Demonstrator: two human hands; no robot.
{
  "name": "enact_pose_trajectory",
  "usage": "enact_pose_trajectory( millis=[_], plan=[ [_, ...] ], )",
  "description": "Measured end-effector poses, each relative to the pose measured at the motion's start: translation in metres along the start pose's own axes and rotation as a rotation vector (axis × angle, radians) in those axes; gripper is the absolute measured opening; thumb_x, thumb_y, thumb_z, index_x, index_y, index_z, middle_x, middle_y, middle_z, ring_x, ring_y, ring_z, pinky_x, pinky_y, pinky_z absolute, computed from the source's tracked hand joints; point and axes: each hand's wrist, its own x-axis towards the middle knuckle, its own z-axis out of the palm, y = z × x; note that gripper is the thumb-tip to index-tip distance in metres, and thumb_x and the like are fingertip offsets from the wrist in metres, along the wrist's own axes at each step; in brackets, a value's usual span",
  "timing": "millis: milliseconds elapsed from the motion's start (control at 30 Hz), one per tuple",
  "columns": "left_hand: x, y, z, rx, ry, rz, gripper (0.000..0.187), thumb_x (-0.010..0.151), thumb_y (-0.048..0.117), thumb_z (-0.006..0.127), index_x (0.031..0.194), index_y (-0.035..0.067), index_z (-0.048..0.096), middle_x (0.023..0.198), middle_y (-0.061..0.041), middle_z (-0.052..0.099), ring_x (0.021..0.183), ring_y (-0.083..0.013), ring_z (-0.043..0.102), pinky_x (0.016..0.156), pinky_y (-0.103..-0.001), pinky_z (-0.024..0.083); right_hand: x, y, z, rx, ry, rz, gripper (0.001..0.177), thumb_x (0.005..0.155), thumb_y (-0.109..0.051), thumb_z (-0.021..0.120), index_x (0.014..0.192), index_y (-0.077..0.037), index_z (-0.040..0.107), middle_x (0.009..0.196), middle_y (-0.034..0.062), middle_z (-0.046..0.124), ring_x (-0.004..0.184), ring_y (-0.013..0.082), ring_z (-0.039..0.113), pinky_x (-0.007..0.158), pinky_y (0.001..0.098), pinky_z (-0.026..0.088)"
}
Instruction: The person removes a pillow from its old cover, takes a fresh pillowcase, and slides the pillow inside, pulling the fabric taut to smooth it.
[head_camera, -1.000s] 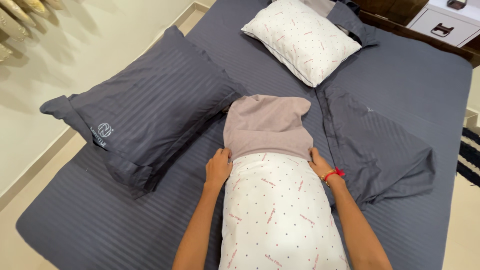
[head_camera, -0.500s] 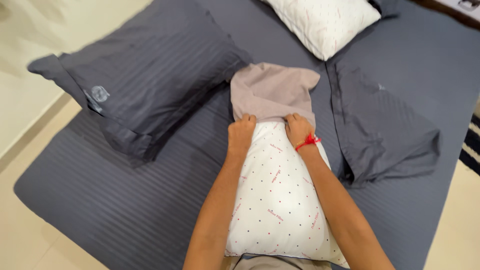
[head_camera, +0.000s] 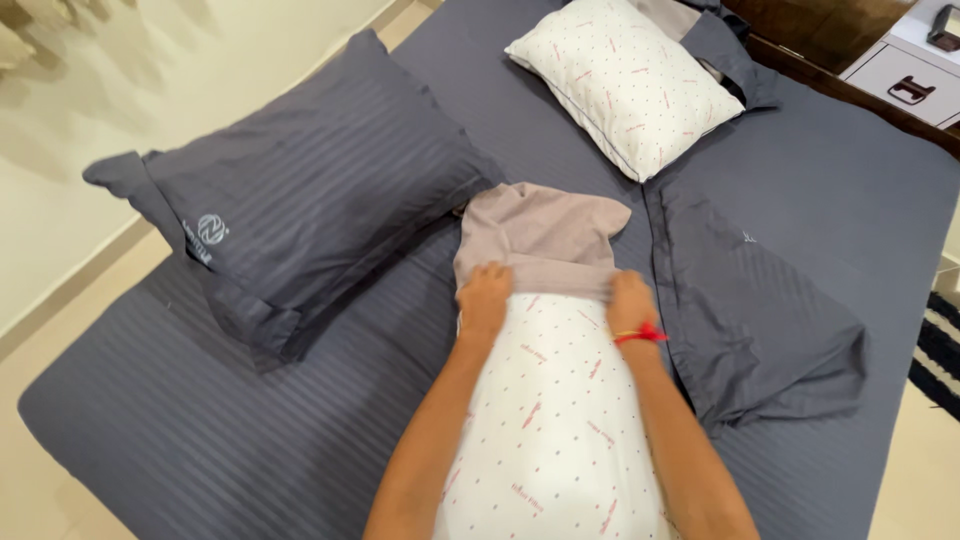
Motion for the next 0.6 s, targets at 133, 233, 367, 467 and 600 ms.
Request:
enact_pose_trajectory(
  millis=[133, 233, 367, 467, 600],
  plan=[
    [-0.019, -0.027, -0.001, -0.216, -0.145, -0.332, 0.025, 0.075, 0.002, 0.067, 0.097, 0.013, 0.063, 0.114, -0.010, 0.063, 0.097, -0.0391, 0.064, 0.074, -0.050, 0.055, -0.029, 0.058, 0.015, 0.155, -0.276, 0.428, 0.032, 0.084, -0.013, 0.068, 0.115, -0.009, 0.060, 0.109, 0.0166, 0.068, 0.100, 0.0375, 0.067, 0.085, 0.0448, 0.053],
    [-0.034, -0.042, 0.039, -0.350, -0.230, -0.581, 0.027, 0.077, 0.004, 0.069, 0.101, 0.015, 0.064, 0.117, -0.012, 0.064, 0.097, -0.0394, 0.065, 0.081, -0.051, 0.053, -0.036, 0.067, 0.028, 0.310, -0.389, 0.553, 0.034, 0.091, -0.021, 0.069, 0.121, -0.009, 0.059, 0.108, 0.0185, 0.072, 0.100, 0.0352, 0.070, 0.087, 0.0413, 0.054],
    [-0.061, -0.070, 0.075, -0.448, -0.391, -0.755, 0.030, 0.077, 0.008, 0.070, 0.106, 0.016, 0.065, 0.105, -0.015, 0.072, 0.097, -0.0352, 0.070, 0.084, -0.045, 0.053, -0.062, 0.058, 0.031, 0.725, -0.480, 0.668, 0.042, 0.097, -0.012, 0.061, 0.138, -0.008, 0.050, 0.111, 0.0257, 0.070, 0.098, 0.0365, 0.070, 0.085, 0.0411, 0.052],
    [-0.064, -0.083, 0.074, -0.564, -0.343, -0.672, 0.033, 0.075, 0.002, 0.069, 0.107, 0.012, 0.065, 0.105, -0.016, 0.073, 0.092, -0.0320, 0.069, 0.080, -0.041, 0.053, -0.054, 0.057, 0.023, 1.042, -0.547, 0.704, 0.049, 0.096, -0.004, 0.053, 0.143, -0.006, 0.041, 0.127, 0.0229, 0.063, 0.112, 0.0294, 0.063, 0.093, 0.0379, 0.049],
    [-0.067, -0.096, 0.056, -0.787, -0.309, -0.449, 0.039, 0.074, -0.004, 0.067, 0.110, 0.007, 0.058, 0.104, -0.014, 0.067, 0.078, -0.0262, 0.063, 0.070, -0.036, 0.052, -0.046, 0.060, 0.012, 1.018, -0.589, 0.529, 0.057, 0.095, 0.000, 0.052, 0.147, -0.004, 0.031, 0.148, 0.0207, 0.048, 0.132, 0.0262, 0.051, 0.106, 0.0351, 0.044]
  ],
)
